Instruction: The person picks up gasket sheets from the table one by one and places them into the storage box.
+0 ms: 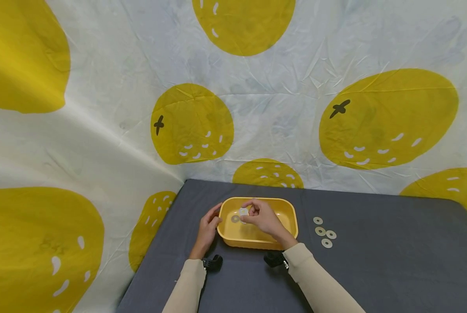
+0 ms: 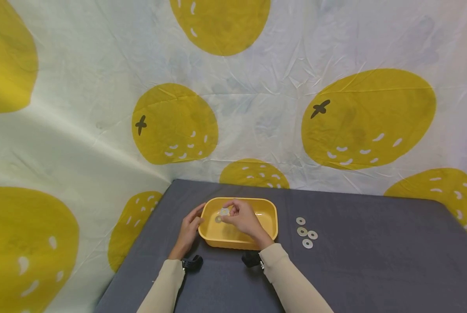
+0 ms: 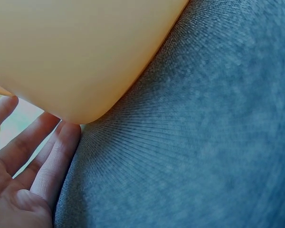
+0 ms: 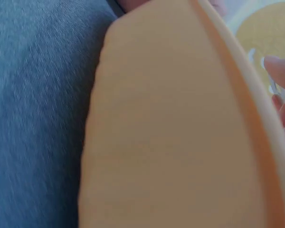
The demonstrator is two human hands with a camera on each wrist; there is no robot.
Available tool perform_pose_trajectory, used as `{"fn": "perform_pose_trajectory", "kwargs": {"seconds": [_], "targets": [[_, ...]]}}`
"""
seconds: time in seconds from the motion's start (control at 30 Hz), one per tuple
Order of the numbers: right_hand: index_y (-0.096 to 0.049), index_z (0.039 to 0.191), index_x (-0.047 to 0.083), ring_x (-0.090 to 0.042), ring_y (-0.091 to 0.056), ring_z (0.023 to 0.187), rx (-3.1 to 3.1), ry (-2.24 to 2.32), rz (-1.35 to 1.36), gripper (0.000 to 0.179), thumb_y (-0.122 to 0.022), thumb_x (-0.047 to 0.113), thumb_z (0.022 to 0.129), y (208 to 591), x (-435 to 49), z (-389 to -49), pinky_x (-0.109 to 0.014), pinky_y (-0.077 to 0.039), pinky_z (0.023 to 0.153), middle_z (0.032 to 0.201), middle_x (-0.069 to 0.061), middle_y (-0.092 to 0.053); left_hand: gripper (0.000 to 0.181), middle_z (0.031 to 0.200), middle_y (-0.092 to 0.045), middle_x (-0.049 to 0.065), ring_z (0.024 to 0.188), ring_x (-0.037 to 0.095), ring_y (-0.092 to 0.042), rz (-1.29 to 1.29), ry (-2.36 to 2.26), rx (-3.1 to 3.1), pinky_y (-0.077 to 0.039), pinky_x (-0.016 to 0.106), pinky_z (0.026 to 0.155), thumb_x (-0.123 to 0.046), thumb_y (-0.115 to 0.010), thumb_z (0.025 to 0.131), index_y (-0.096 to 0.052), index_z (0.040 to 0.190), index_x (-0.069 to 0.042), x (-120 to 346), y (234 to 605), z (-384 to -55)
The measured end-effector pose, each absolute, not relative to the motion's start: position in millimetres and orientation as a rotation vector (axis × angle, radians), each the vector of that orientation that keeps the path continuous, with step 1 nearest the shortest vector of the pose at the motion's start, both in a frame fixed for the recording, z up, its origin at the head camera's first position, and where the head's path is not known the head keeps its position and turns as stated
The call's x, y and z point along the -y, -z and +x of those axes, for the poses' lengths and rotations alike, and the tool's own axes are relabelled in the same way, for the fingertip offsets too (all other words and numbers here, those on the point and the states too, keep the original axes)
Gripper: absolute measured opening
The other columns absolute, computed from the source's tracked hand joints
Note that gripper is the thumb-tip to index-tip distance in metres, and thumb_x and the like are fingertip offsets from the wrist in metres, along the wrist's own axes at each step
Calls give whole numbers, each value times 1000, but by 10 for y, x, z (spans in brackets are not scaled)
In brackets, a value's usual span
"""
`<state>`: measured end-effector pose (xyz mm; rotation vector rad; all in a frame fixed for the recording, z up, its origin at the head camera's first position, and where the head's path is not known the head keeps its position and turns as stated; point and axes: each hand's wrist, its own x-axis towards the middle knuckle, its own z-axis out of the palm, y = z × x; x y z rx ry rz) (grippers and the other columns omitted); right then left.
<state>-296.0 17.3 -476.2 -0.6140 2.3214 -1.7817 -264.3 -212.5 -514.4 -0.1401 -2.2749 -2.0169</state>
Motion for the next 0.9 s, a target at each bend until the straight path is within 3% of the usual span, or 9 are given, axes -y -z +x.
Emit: {"fn": "perform_pose_trajectory", "kwargs": {"seconds": [0.23, 0.67, 0.9], "targets": [[-70, 114, 3, -13, -43, 56, -2359, 1737, -592, 31, -81, 11, 86, 4852, -8, -3000, -24, -37, 54, 71, -3, -55, 52, 137, -64, 20, 117, 33, -66, -123, 2003, 2286, -55, 25, 84, -4, -49, 101, -47, 153, -6, 2119, 5143, -2630], [-71, 112, 8, -13, -44, 56, -2390, 1680, -522, 31, -83, 15, 84, 4959, 155, -3070, -25, -37, 54, 70, -1, -55, 52, 137, -64, 19, 118, 31, -65, -132, 2000, 2298, -55, 26, 86, -4, -49, 101, -47, 154, -7, 2122, 5150, -2632], [-72, 110, 8, -14, -48, 59, -2408, 1630, -517, 30, -83, 15, 83, 4979, 165, -3096, -26, -38, 56, 74, -4, -58, 52, 138, -62, 21, 123, 36, -63, -142, 1988, 2285, -55, 26, 88, -3, -48, 101, -47, 153, -6, 2112, 5148, -2628]]}}
